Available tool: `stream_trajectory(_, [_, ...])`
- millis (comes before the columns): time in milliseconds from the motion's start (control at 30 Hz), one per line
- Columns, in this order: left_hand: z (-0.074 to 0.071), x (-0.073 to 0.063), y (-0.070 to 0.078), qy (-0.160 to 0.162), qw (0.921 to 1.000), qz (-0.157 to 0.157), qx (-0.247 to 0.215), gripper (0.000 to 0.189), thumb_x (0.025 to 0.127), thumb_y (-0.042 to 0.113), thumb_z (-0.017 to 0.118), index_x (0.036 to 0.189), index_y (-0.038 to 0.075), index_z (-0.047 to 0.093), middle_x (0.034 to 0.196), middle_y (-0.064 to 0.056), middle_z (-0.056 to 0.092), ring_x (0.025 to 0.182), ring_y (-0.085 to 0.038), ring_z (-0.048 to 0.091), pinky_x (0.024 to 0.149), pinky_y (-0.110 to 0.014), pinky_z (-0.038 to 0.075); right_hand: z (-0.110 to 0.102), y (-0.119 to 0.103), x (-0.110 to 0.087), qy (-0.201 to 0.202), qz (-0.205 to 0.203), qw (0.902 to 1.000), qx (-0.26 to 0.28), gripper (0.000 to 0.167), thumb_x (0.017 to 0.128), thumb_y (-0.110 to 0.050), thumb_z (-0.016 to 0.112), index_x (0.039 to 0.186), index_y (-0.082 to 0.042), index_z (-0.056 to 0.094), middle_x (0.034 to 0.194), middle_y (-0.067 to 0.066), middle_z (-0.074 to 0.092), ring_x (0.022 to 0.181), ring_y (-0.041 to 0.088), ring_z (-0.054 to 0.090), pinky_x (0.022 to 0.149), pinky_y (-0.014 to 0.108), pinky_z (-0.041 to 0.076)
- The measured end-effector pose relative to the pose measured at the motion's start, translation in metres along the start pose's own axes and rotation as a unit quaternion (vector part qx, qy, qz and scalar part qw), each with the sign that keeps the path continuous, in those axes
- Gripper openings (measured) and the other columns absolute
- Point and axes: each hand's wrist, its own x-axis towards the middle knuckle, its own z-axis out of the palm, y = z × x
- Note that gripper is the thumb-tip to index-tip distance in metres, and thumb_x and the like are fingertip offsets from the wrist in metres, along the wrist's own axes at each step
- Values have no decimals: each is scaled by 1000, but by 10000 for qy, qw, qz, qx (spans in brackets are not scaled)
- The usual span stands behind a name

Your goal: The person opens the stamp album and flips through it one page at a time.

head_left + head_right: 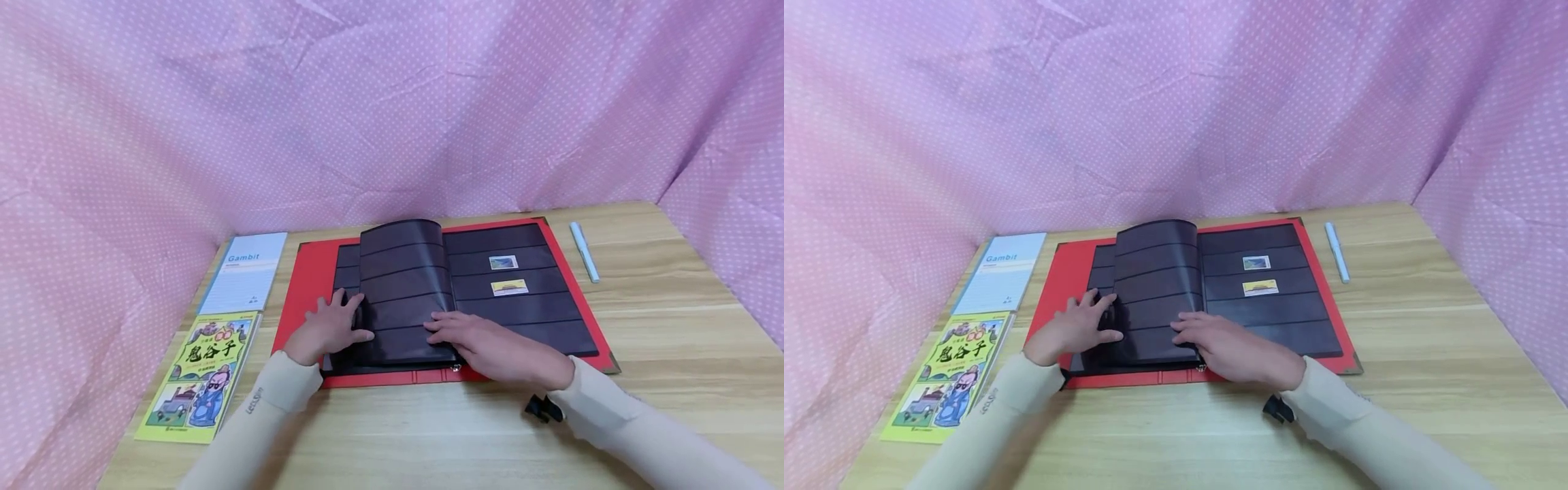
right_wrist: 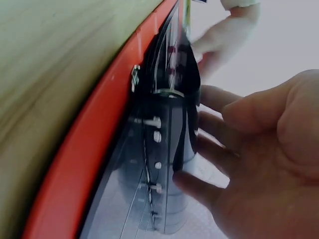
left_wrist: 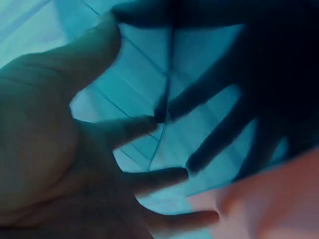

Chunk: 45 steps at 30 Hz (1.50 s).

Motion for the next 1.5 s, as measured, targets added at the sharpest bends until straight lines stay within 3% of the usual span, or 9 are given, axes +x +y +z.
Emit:
stream_trajectory(100, [6, 3, 5, 21, 9995, -252, 167, 85, 79, 52, 70, 148, 19, 30, 148, -22, 23, 124, -48, 30, 88, -65, 38, -4, 5, 1, 315, -15, 9994, 162, 42, 96, 0, 48, 136, -13, 52, 150, 0, 32, 134, 19, 33, 99, 39, 41])
stream_trajectory(200, [7, 4, 7, 103, 9992, -315, 216, 87, 78, 51, 72, 147, 18, 30, 146, -23, 25, 123, -48, 31, 87, -65, 39, -6, 13, 1, 588, 281, 9977, 185, 52, 95, -4, 54, 145, -11, 38, 153, 8, 23, 133, 25, 33, 95, 40, 44])
stream_trajectory(433, [8, 6, 4, 99, 9988, -324, 360, 87, 79, 48, 72, 148, 16, 29, 146, -22, 25, 123, -45, 31, 89, -65, 38, -1, 27, 1, 158, 1091, 9933, 356, 67, 99, -27, 51, 152, -11, 14, 155, 10, 14, 137, 30, 23, 104, 47, 33])
stream_trajectory(833, [9, 4, -18, 447, 9987, -56, 256, 79, 82, 38, 73, 146, 11, 35, 148, -15, 28, 128, -37, 30, 94, -60, 38, 9, 14, 15, 334, 1037, 9940, -75, 66, 97, -31, 54, 151, -8, 22, 155, 14, 13, 136, 40, 23, 103, 53, 32])
stream_trajectory(967, [9, 2, -26, 494, 9983, -297, 94, 82, 79, 38, 76, 146, 12, 36, 147, -20, 24, 126, -41, 29, 92, -57, 41, 9, 7, 20, 228, 1171, 9927, -181, 66, 96, -31, 55, 150, -9, 24, 155, 13, 15, 136, 41, 23, 103, 55, 30])
stream_trajectory(1100, [6, 1, -33, 319, 9970, -677, -205, 91, 77, 38, 78, 148, 10, 28, 146, -25, 19, 125, -46, 25, 87, -55, 46, 10, 2, 26, 137, 1343, 9906, -234, 64, 96, -30, 56, 150, -11, 27, 155, 11, 16, 137, 39, 21, 105, 55, 27])
stream_trajectory(1167, [4, 0, -36, 165, 9970, -716, -243, 95, 75, 38, 79, 149, 9, 25, 147, -26, 19, 126, -48, 24, 85, -56, 47, 11, 1, 29, 87, 1414, 9894, -318, 63, 96, -31, 56, 149, -12, 29, 155, 10, 17, 137, 38, 21, 106, 54, 27])
stream_trajectory(1333, [-1, -3, -43, -143, 9990, -416, -99, 101, 70, 38, 83, 149, 10, 27, 147, -25, 23, 128, -48, 25, 85, -58, 46, 14, -1, 32, -17, 1457, 9879, -538, 61, 95, -31, 55, 148, -9, 33, 155, 9, 20, 137, 40, 21, 106, 55, 25])
stream_trajectory(1500, [-3, -5, -44, -287, 9992, -267, -100, 101, 70, 39, 83, 150, 12, 27, 148, -23, 22, 131, -48, 22, 87, -59, 45, 7, 3, 25, 151, 1456, 9891, -175, 62, 95, -31, 56, 148, -9, 32, 155, 9, 20, 137, 38, 22, 105, 54, 28])
